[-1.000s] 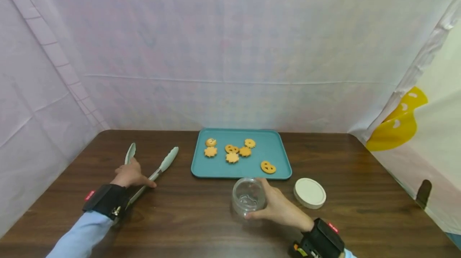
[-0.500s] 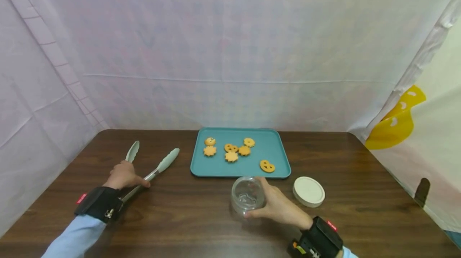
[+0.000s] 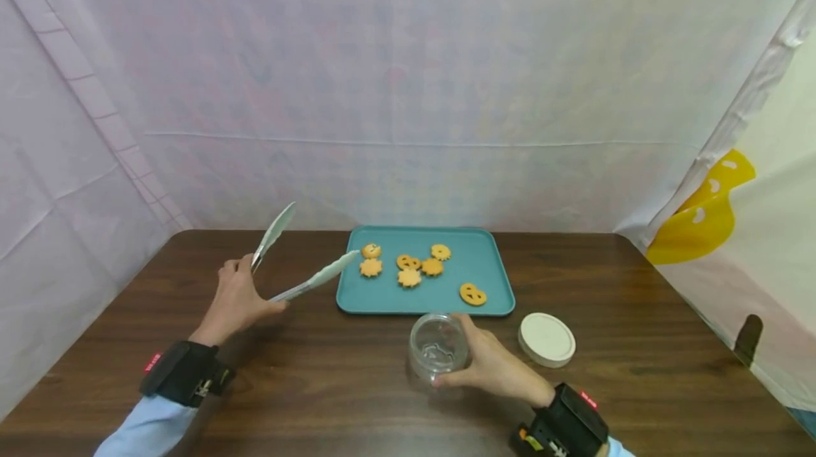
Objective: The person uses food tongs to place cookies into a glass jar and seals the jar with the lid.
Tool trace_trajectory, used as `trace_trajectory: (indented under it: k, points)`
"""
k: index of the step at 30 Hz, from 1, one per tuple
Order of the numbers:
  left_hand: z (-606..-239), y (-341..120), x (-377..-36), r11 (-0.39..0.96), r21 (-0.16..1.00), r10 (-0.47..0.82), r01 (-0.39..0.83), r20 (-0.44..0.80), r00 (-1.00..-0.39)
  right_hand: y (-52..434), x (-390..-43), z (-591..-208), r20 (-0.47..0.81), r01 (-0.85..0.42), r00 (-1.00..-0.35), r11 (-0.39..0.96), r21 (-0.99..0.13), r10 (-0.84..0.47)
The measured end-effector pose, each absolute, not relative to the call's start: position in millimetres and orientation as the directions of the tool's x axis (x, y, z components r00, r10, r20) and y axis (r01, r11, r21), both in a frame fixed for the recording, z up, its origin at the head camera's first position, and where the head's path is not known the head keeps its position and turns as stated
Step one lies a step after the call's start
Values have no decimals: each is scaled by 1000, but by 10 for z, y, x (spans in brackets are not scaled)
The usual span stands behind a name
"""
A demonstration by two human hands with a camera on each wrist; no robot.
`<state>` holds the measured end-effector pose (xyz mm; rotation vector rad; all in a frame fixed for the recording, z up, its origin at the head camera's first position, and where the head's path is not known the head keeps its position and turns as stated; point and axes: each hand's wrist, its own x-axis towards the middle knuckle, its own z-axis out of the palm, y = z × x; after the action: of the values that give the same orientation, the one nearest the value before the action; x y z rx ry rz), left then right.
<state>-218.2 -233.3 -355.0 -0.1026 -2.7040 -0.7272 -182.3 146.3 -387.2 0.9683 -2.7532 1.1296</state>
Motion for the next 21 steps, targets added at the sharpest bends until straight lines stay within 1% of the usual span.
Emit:
trace_trajectory:
  k: [7, 13, 16, 21]
  points:
    - [-3559, -2171, -2212, 802, 521, 50, 294, 431, -901, 1463, -1821, -3869, 232, -545, -808, 537, -644, -542]
    - [-3636, -2005, -2241, 794, 466, 157, 391, 463, -872, 1457, -1818, -3867, 223, -539, -807, 528, -657, -546]
    - [-3647, -1901, -2273, 777, 475, 203, 412, 431, -879, 1460, -1820, -3872, 230, -544, -805, 527, -653, -546]
    - [-3636, -1745, -2354, 762, 506, 271, 405, 319, -908, 1461, -1817, -3864, 238, -547, -804, 521, -655, -545]
